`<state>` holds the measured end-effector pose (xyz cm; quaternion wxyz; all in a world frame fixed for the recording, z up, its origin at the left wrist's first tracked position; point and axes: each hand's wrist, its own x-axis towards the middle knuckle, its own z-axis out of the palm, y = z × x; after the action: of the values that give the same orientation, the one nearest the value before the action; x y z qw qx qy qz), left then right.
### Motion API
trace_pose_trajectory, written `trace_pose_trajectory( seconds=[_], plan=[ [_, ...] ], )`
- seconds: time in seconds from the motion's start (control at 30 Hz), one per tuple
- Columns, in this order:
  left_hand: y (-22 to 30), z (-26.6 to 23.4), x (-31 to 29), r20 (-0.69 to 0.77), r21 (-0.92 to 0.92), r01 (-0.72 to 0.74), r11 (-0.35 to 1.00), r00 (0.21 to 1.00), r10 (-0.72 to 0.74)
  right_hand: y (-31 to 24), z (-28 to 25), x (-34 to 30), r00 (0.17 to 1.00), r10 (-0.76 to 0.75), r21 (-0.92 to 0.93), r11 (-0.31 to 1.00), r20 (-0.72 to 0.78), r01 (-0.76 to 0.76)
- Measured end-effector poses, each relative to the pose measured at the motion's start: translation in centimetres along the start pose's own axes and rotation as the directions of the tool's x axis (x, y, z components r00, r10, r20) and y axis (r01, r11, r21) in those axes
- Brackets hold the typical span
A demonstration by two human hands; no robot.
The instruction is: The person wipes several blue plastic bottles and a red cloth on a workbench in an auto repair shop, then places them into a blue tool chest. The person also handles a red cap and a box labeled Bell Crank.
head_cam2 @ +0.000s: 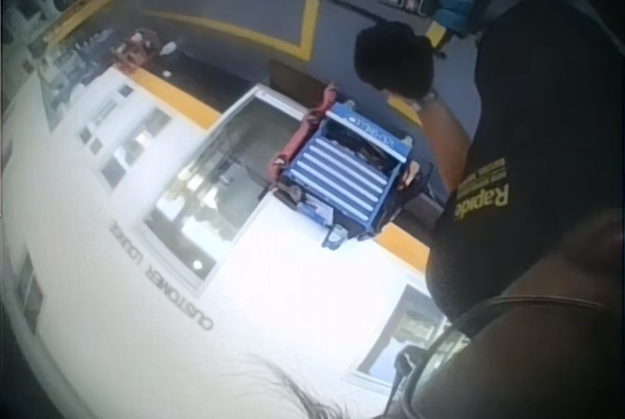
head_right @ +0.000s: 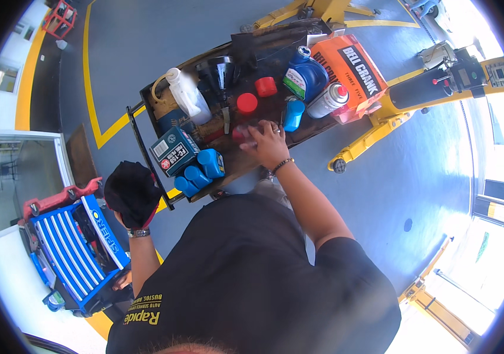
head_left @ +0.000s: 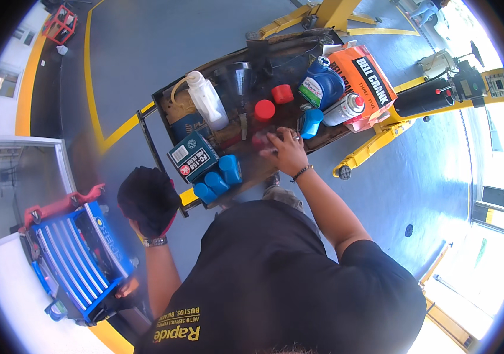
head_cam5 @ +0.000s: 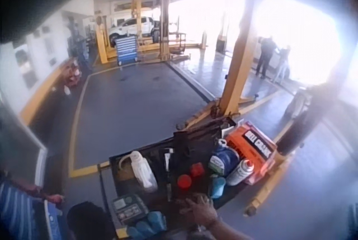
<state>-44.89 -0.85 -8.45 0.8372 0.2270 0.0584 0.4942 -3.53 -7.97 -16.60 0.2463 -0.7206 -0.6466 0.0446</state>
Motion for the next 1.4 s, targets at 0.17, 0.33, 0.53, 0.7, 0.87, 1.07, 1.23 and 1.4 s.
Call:
trace_pose_trajectory(
  seconds=[0.17,0.33,0.53,0.7,0.87,1.07,1.23,1.4],
  plan=[
    [0.1,-1.3,-0.7,0.026,0.007,-0.004,1.0,1.0,0.004,-2.2,1.5,2.6,0.999,0.043,0.212,0.976,0.031,-0.049],
    [-0.3,-1.6,-3.1,-0.139,0.129,-0.091,0.987,0.984,0.109,-3.5,3.1,11.6,0.993,0.061,0.008,0.998,-0.099,-0.061],
    [-0.4,-0.4,-5.7,-0.184,0.366,-0.081,0.927,0.97,0.157,-3.9,5.0,19.6,0.807,0.539,-0.084,0.84,0.243,-0.536],
    [-0.9,-0.2,-7.8,-0.191,0.258,-0.09,0.962,0.971,0.142,-3.6,6.9,20.5,0.741,0.548,-0.025,0.81,0.387,-0.586],
    [-1.0,-0.8,-10.1,-0.246,0.352,-0.118,0.929,0.946,0.213,-4.5,6.5,19.6,0.846,0.387,-0.027,0.913,0.368,-0.406],
    [-1.0,-1.8,-11.5,-0.28,0.343,-0.131,0.93,0.931,0.235,-4.4,1.0,14.7,0.982,0.162,0.162,0.976,-0.1,-0.145],
    [-0.4,-2.6,-11.9,-0.304,0.327,-0.126,0.937,0.924,0.23,2.5,-10.7,13.8,0.873,0.099,-0.197,0.956,-0.478,-0.217],
    [0.4,-4.1,-11.1,-0.312,0.276,-0.134,0.952,0.924,0.221,10.6,-17.1,17.5,0.875,0.467,-0.492,0.796,0.128,-0.353]
  ],
)
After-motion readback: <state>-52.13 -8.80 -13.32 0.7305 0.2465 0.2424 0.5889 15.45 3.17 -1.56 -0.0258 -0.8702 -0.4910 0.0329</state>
